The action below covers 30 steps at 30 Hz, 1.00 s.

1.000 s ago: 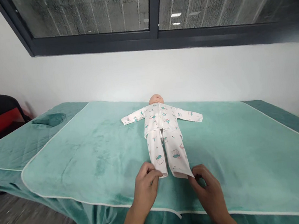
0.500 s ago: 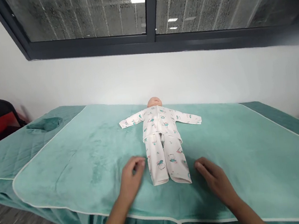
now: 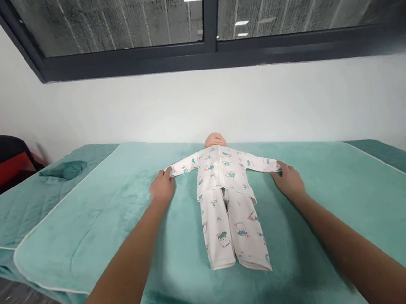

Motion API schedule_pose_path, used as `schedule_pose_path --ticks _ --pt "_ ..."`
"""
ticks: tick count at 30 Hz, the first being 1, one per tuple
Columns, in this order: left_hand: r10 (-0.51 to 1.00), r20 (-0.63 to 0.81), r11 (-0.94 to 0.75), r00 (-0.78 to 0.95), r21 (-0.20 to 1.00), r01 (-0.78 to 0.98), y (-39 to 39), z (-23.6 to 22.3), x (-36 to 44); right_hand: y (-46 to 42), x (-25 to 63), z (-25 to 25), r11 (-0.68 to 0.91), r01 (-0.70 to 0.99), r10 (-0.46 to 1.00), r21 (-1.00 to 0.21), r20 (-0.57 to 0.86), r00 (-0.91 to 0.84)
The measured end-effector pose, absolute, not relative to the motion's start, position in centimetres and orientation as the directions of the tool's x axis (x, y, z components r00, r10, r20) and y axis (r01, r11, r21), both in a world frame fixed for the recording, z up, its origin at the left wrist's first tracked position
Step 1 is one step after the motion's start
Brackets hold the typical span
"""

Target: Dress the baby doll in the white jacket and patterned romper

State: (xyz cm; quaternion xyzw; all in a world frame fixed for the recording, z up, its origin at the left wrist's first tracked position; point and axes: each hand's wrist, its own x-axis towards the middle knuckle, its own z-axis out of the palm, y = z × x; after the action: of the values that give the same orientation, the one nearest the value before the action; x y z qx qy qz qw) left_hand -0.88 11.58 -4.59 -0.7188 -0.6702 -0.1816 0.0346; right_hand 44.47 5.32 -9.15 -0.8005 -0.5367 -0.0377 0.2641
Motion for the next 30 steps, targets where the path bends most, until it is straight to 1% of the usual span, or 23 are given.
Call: schedule_pose_path --ticks 4,7,9,12,14,16,18,19,21,22,24,25,28,30 --pt "0.946 0.316 -0.127 0.071 0.160 0.979 13.6 -4.5 -2.2 7.1 46.3 -9.8 -0.276 0.889 0.842 -0.365 0.353 0.407" --pt "0.932 0.352 -0.134 0.083 0.125 0.983 15.0 -4.4 -3.1 8.2 47.7 -10.1 -0.266 0.896 0.842 -0.354 0.366 0.395" --pt "0.927 0.369 -0.112 0.070 0.092 0.989 15.8 -4.5 -3.4 8.6 48.3 -10.2 -0.278 0.894 0.831 -0.352 0.378 0.408" --pt "0.938 0.346 -0.053 0.030 0.058 0.997 16.4 -4.5 -3.3 8.6 48.2 -10.2 -0.307 0.886 0.807 -0.347 0.398 0.436" --pt "0.944 0.330 -0.033 0.016 0.047 0.998 16.4 -4.4 -3.1 8.2 47.7 -9.9 -0.325 0.890 0.790 -0.319 0.426 0.441" --pt "0.943 0.332 -0.027 0.012 0.040 0.999 16.1 -4.1 -2.9 7.8 46.9 -9.5 -0.315 0.911 0.779 -0.267 0.475 0.409" --pt "0.935 0.356 -0.025 0.013 0.028 0.999 15.7 -3.9 -2.7 7.6 46.1 -9.1 -0.249 0.950 0.793 -0.191 0.523 0.313" --pt "0.928 0.371 -0.040 0.031 0.017 0.999 15.5 -3.8 -2.7 7.6 45.8 -8.9 -0.197 0.968 0.817 -0.152 0.521 0.248" --pt "0.915 0.387 -0.120 0.114 -0.009 0.993 15.2 -3.9 -2.6 7.7 45.5 -8.7 -0.101 0.990 0.874 -0.098 0.466 0.135" --pt "0.908 0.382 -0.179 0.173 -0.019 0.984 15.1 -4.1 -2.6 7.9 45.4 -8.7 -0.070 0.993 0.899 -0.093 0.425 0.103" --pt "0.899 0.340 -0.289 0.276 -0.012 0.957 15.1 -4.6 -2.7 8.2 45.4 -8.8 -0.060 0.993 0.936 -0.102 0.340 0.091" --pt "0.902 0.313 -0.316 0.298 0.007 0.949 15.2 -4.8 -2.8 8.4 45.5 -8.9 -0.072 0.992 0.946 -0.108 0.307 0.102" --pt "0.933 0.235 -0.296 0.273 0.067 0.953 15.5 -5.7 -3.1 8.7 45.6 -9.1 -0.134 0.983 0.959 -0.125 0.233 0.160" --pt "0.951 0.205 -0.254 0.233 0.082 0.964 15.6 -6.1 -3.2 8.8 45.6 -9.3 -0.172 0.976 0.956 -0.133 0.217 0.198"
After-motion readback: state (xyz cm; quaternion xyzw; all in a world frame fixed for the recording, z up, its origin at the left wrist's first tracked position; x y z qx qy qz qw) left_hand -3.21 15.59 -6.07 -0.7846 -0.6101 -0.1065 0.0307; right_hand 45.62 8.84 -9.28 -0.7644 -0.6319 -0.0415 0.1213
